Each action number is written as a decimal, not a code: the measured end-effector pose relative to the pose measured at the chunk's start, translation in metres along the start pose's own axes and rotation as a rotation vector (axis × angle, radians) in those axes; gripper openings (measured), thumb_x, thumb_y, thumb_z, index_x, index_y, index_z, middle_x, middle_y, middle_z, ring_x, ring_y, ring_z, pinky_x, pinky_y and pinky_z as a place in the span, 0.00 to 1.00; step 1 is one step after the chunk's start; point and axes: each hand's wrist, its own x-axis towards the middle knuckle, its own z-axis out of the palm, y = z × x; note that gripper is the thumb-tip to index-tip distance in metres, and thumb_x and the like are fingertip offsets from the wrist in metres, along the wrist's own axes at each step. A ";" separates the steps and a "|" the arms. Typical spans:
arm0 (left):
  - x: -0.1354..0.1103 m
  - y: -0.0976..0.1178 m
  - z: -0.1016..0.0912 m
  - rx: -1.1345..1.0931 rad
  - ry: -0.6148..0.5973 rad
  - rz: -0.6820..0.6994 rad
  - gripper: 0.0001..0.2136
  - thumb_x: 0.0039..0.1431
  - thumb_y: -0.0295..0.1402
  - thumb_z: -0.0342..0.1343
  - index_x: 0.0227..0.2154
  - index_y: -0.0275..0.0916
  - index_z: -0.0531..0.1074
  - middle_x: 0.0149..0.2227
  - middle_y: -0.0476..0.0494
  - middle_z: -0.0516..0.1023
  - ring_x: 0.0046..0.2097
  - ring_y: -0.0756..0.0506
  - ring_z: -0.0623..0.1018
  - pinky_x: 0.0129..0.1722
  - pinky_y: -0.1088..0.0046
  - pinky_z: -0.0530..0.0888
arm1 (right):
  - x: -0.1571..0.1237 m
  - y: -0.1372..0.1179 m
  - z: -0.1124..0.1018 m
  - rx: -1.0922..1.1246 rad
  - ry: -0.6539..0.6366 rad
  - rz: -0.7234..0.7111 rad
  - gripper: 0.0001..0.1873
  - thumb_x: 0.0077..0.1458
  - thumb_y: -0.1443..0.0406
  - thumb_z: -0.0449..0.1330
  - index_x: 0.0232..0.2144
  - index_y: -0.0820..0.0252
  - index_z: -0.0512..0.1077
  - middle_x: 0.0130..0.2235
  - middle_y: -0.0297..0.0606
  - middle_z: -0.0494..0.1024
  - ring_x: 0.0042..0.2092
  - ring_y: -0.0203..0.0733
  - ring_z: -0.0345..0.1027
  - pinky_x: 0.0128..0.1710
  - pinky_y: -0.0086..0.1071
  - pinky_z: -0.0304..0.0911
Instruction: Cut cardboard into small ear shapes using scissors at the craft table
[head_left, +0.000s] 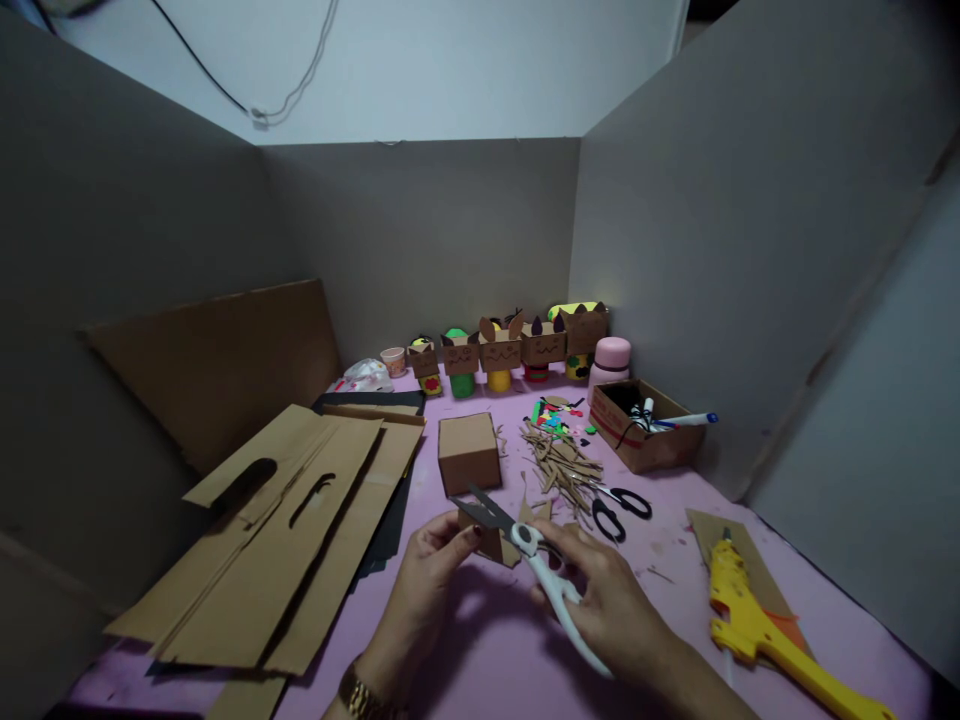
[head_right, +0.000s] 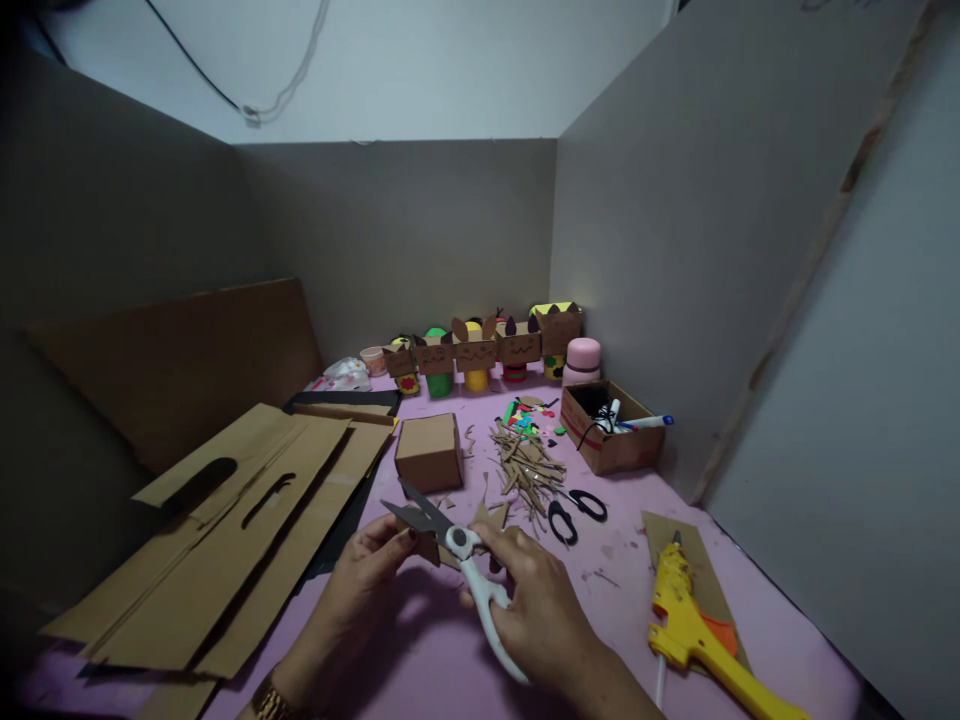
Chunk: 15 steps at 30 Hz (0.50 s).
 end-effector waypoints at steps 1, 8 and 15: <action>0.000 0.000 0.000 0.005 -0.002 -0.002 0.06 0.51 0.32 0.62 0.32 0.38 0.79 0.31 0.44 0.82 0.34 0.46 0.77 0.39 0.71 0.69 | 0.000 0.000 0.000 -0.006 -0.001 0.000 0.30 0.45 0.67 0.61 0.54 0.55 0.68 0.42 0.45 0.76 0.41 0.51 0.68 0.41 0.44 0.63; 0.001 -0.003 0.000 0.002 0.001 0.010 0.06 0.50 0.32 0.63 0.32 0.37 0.79 0.30 0.44 0.82 0.34 0.45 0.77 0.39 0.70 0.69 | 0.000 0.000 -0.001 -0.056 -0.017 0.003 0.29 0.47 0.66 0.60 0.54 0.55 0.68 0.42 0.45 0.76 0.40 0.50 0.68 0.40 0.45 0.63; 0.001 0.000 0.003 -0.008 -0.011 0.009 0.06 0.50 0.32 0.63 0.30 0.35 0.79 0.29 0.42 0.82 0.32 0.45 0.77 0.37 0.70 0.70 | 0.000 0.002 0.001 0.048 -0.019 0.006 0.29 0.44 0.68 0.62 0.52 0.52 0.69 0.40 0.41 0.76 0.39 0.48 0.69 0.39 0.42 0.64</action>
